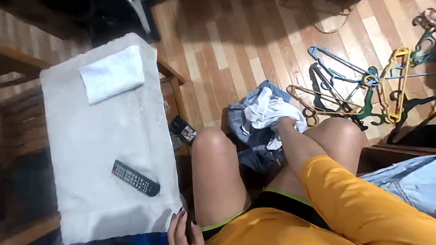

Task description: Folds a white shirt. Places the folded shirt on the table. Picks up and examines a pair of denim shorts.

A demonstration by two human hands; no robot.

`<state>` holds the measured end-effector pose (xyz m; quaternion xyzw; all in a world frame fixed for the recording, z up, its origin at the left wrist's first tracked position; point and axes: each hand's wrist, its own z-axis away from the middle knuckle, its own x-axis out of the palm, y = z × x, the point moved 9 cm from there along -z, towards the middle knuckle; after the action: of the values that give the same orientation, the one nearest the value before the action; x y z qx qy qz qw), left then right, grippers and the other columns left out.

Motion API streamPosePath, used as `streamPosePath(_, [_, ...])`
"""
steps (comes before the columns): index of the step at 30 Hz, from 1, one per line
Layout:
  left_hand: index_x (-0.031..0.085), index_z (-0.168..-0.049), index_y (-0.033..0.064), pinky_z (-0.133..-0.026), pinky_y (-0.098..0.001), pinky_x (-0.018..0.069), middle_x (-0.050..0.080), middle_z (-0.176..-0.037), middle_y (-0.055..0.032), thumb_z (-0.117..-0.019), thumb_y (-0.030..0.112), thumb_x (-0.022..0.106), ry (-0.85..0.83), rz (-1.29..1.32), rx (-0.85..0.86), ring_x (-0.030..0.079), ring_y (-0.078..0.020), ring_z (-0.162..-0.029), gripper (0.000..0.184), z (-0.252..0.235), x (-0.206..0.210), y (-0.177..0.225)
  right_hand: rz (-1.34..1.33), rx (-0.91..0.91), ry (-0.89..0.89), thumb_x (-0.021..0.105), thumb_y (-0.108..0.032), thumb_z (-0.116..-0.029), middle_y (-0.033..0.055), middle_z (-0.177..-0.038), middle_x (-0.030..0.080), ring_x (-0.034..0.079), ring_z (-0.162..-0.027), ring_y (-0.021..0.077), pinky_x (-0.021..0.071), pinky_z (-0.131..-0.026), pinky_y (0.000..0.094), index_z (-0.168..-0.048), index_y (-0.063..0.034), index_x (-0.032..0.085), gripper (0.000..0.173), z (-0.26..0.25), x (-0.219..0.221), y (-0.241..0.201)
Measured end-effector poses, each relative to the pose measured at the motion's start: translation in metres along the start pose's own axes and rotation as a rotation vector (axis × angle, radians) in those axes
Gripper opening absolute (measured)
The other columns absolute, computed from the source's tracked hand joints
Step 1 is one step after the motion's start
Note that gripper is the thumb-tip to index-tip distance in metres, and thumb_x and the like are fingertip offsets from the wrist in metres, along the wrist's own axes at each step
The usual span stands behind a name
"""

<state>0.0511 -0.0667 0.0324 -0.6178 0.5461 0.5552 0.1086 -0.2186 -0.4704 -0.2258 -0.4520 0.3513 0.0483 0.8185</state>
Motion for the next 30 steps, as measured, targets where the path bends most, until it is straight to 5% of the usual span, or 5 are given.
streamPosePath(4, [0.065,-0.129,0.0115,-0.114,-0.0451,0.0453,0.061,-0.136,-0.0079,-0.0953,0.018,0.061,-0.079,0.159,0.163,0.056,-0.0233,-0.131,0.034,-0.065,0.034,0.037,0.103,0.441,-0.277,0.053,-0.023,-0.1039,0.0274,-0.14,0.055,0.053,-0.133,0.0382,0.0457,-0.107,0.0527,-0.134,0.0061,0.057,0.042,-0.028,0.005,0.0])
streamPosePath(9, [0.072,-0.119,0.016,-0.114,-0.0483,0.046,0.069,-0.127,-0.0038,-0.0991,0.015,0.058,-0.248,0.217,0.471,0.062,-0.0223,-0.126,0.025,-0.131,0.088,0.106,0.858,-0.306,-0.868,0.072,-0.027,-0.0891,0.0332,-0.163,0.021,0.013,-0.151,0.057,0.0154,-0.112,0.083,-0.141,0.0054,0.055,0.063,-0.007,0.056,0.026])
streamPosePath(12, [0.073,-0.119,0.0188,-0.114,-0.046,0.0462,0.069,-0.127,-0.0022,-0.0992,0.016,0.058,-0.279,0.25,0.569,0.062,-0.02,-0.125,0.025,-0.143,0.103,0.135,1.047,-0.399,-0.923,0.064,-0.019,-0.0947,0.0278,-0.148,0.05,0.039,-0.143,0.0501,0.0284,-0.113,0.0747,-0.134,0.0028,0.061,0.046,0.016,0.039,0.003])
streamPosePath(23, [0.047,-0.154,0.0125,-0.117,-0.0647,0.0317,0.04,-0.159,-0.0227,-0.0843,0.004,0.077,-0.806,0.092,0.518,0.034,-0.0467,-0.147,0.076,-0.246,0.203,0.236,-0.528,-0.618,-1.269,0.058,-0.017,-0.0927,-0.0067,-0.091,0.074,0.067,-0.082,0.0035,0.0576,-0.076,0.0254,-0.083,-0.0184,0.076,0.021,0.062,-0.189,-0.245])
streamPosePath(30, [0.069,-0.108,0.0002,-0.077,-0.0425,0.0545,0.068,-0.085,-0.01,-0.1084,0.031,0.048,-0.669,0.51,0.475,0.066,-0.0182,-0.078,0.037,-0.312,0.108,0.345,-0.595,-1.194,-0.098,0.064,-0.032,-0.1013,-0.0019,-0.155,0.042,0.045,-0.14,0.0121,0.0439,-0.114,0.0363,-0.154,-0.0128,0.036,0.063,0.09,-0.333,-0.257])
